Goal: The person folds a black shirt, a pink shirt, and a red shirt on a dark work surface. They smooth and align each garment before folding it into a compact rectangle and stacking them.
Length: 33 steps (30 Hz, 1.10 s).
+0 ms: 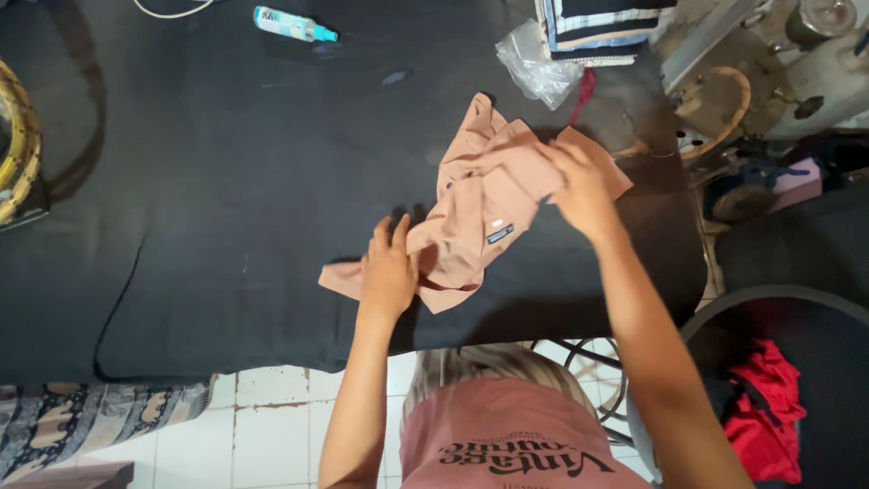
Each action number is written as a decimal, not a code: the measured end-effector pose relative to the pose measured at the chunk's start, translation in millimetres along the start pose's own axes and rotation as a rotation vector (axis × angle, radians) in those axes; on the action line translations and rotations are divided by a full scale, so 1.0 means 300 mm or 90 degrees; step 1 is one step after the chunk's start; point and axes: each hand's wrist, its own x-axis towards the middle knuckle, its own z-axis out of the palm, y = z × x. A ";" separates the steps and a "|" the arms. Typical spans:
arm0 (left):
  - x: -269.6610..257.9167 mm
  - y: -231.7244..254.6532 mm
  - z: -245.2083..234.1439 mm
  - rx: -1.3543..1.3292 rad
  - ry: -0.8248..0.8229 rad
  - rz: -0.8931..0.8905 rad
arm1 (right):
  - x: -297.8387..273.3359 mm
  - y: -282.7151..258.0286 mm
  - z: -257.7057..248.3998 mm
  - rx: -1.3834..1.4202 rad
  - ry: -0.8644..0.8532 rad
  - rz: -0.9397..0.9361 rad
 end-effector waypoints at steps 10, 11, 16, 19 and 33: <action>-0.145 0.124 0.244 -0.053 -0.142 0.009 | -0.007 0.135 0.161 0.053 -0.079 0.125; -0.137 0.149 0.242 -0.062 -0.152 0.045 | -0.008 0.147 0.143 0.084 -0.048 0.112; -0.063 0.386 0.194 -0.211 -0.222 0.201 | -0.069 0.182 -0.125 0.011 0.142 0.113; -0.026 0.563 0.157 -0.386 -0.403 0.167 | -0.102 0.177 -0.348 -0.065 0.195 0.149; -0.064 0.618 0.032 -0.523 -0.283 0.022 | 0.188 0.192 -0.372 0.011 -0.006 -0.035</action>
